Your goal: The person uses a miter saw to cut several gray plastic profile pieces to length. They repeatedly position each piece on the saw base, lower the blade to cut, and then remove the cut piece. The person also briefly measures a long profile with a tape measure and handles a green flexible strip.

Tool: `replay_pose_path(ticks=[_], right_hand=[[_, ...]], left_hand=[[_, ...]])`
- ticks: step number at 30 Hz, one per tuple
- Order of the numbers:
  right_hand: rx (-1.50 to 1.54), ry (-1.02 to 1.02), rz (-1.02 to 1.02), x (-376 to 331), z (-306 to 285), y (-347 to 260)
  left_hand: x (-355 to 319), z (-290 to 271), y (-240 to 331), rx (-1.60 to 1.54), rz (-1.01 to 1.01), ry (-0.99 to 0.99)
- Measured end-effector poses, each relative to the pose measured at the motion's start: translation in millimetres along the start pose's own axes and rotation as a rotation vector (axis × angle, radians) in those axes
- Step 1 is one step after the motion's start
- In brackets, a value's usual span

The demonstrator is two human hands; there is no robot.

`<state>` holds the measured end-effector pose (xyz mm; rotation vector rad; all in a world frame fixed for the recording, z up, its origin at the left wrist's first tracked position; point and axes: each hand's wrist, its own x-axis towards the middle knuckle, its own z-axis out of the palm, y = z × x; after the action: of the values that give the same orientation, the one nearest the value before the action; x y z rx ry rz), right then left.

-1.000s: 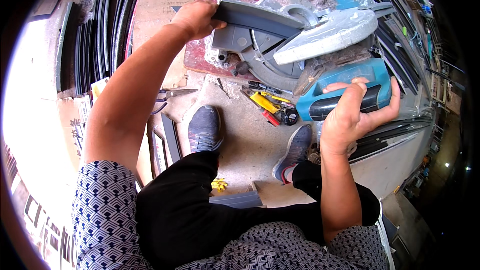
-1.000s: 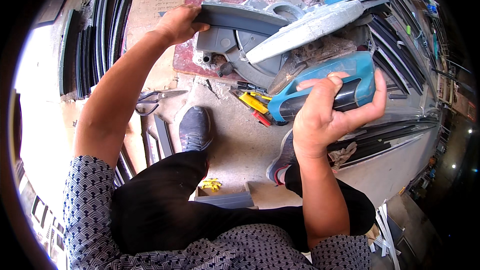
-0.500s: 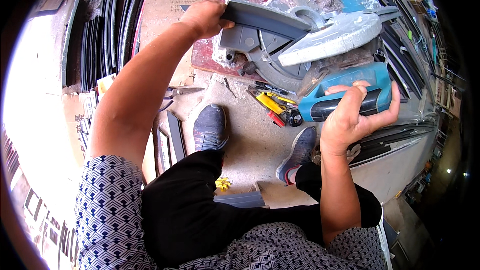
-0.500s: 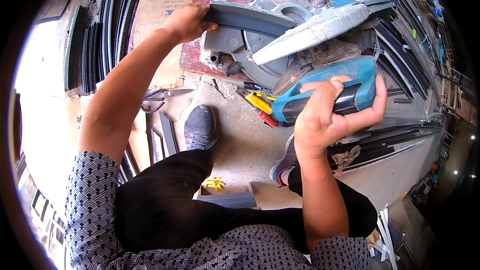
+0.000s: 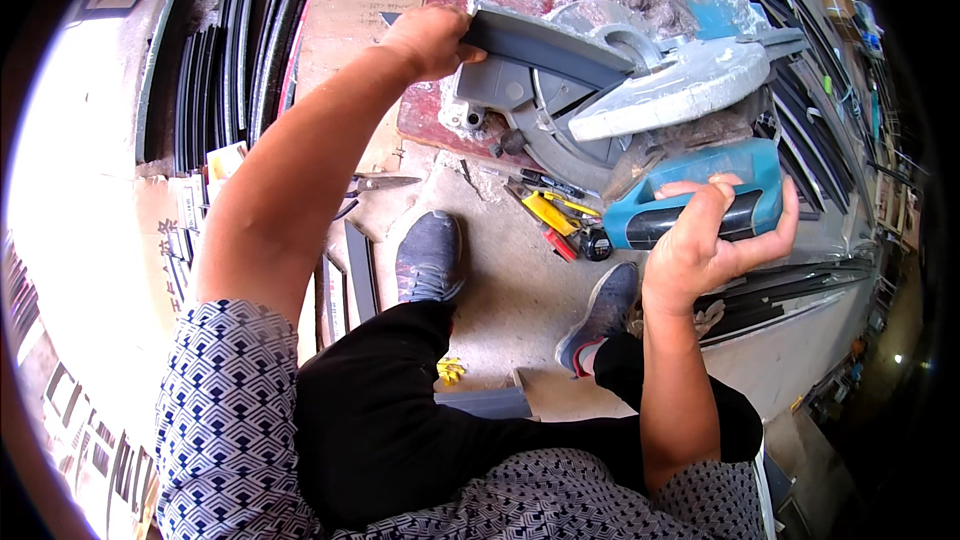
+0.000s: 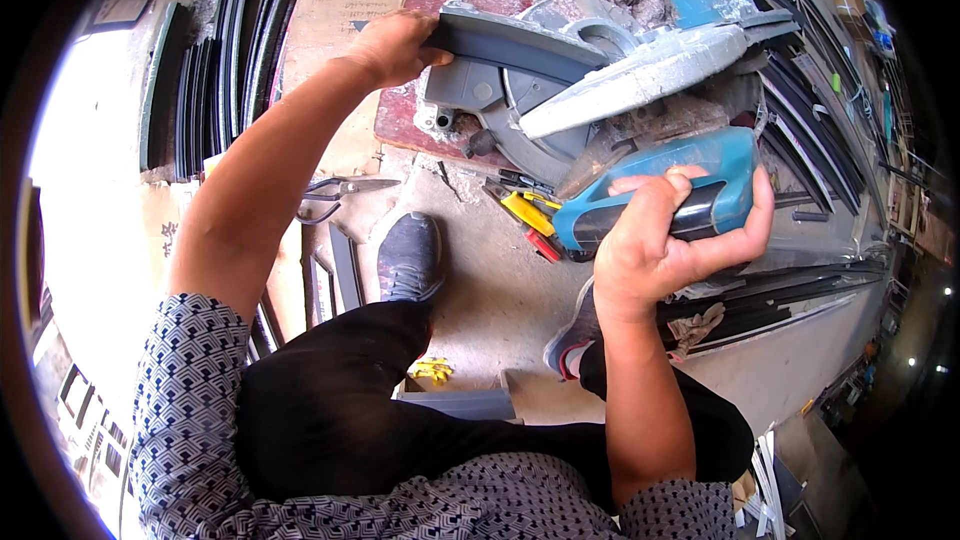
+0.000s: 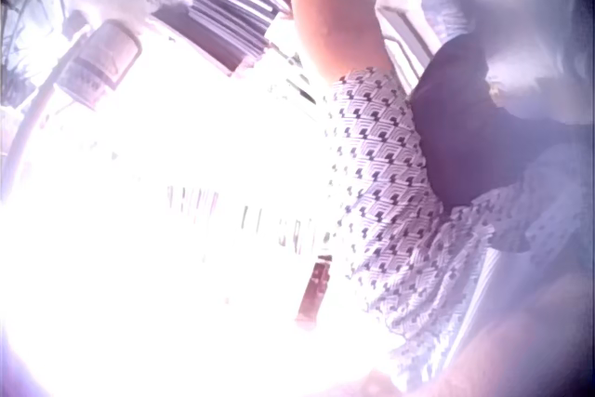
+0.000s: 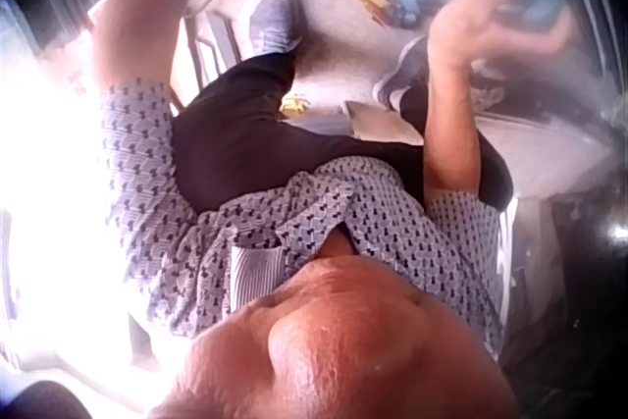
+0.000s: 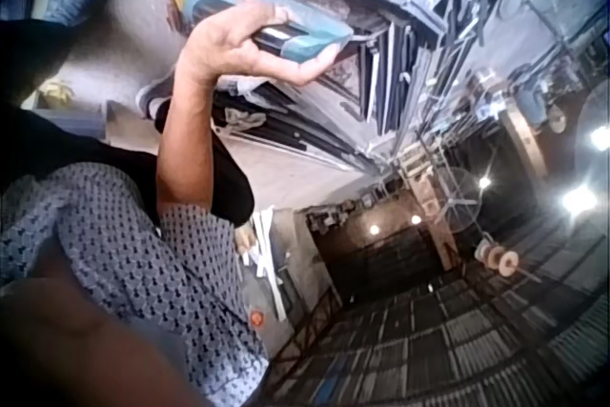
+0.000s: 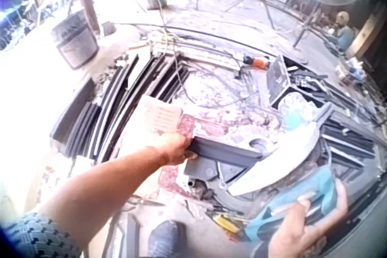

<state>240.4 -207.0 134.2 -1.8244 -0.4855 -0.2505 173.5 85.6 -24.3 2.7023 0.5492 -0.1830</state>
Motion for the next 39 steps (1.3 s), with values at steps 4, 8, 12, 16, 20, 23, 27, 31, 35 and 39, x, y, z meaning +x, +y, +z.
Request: replay_pose_path(ticks=[4, 8, 12, 16, 20, 23, 27, 31, 35, 39], right_hand=[[0.039, 0.005, 0.011, -0.9, 0.0, 0.4], [0.062, 0.016, 0.043, -2.1, 1.5, -1.8], [0.077, 0.000, 0.032, -3.0, 2.2, -2.7], [0.054, -0.010, -0.017, -3.7, -0.3, 6.4], [0.058, -0.012, -0.004, -6.0, 1.4, 3.9], [0.072, -0.005, 0.005, -8.6, 3.4, 1.6], [0.022, -0.018, -0.023, -11.7, 2.5, 5.1], [0.004, -0.031, -0.058, -13.0, 2.5, 10.6], [0.047, -0.027, -0.080, -15.4, 3.6, 13.8], [0.014, -0.036, -0.158, -16.2, 3.7, 18.3]], left_hand=[[-0.2, 6.1, -6.6, 0.029, 0.050, 0.058], [-0.5, -3.8, -0.5, -0.006, 0.007, -0.080], [-0.8, 0.5, -4.1, 0.002, 0.015, -0.037], [0.7, 8.2, -7.8, 0.008, 0.026, 0.029], [1.2, 9.7, -8.3, 0.009, 0.029, 0.029], [1.6, 10.3, -8.8, 0.016, 0.027, 0.021], [1.8, 7.1, -5.8, 0.013, 0.013, 0.011], [-0.8, 3.1, -3.6, 0.008, -0.011, -0.020], [-2.3, -1.1, -2.8, 0.013, 0.009, -0.045], [-0.9, -3.0, 0.1, 0.016, -0.009, -0.059]])
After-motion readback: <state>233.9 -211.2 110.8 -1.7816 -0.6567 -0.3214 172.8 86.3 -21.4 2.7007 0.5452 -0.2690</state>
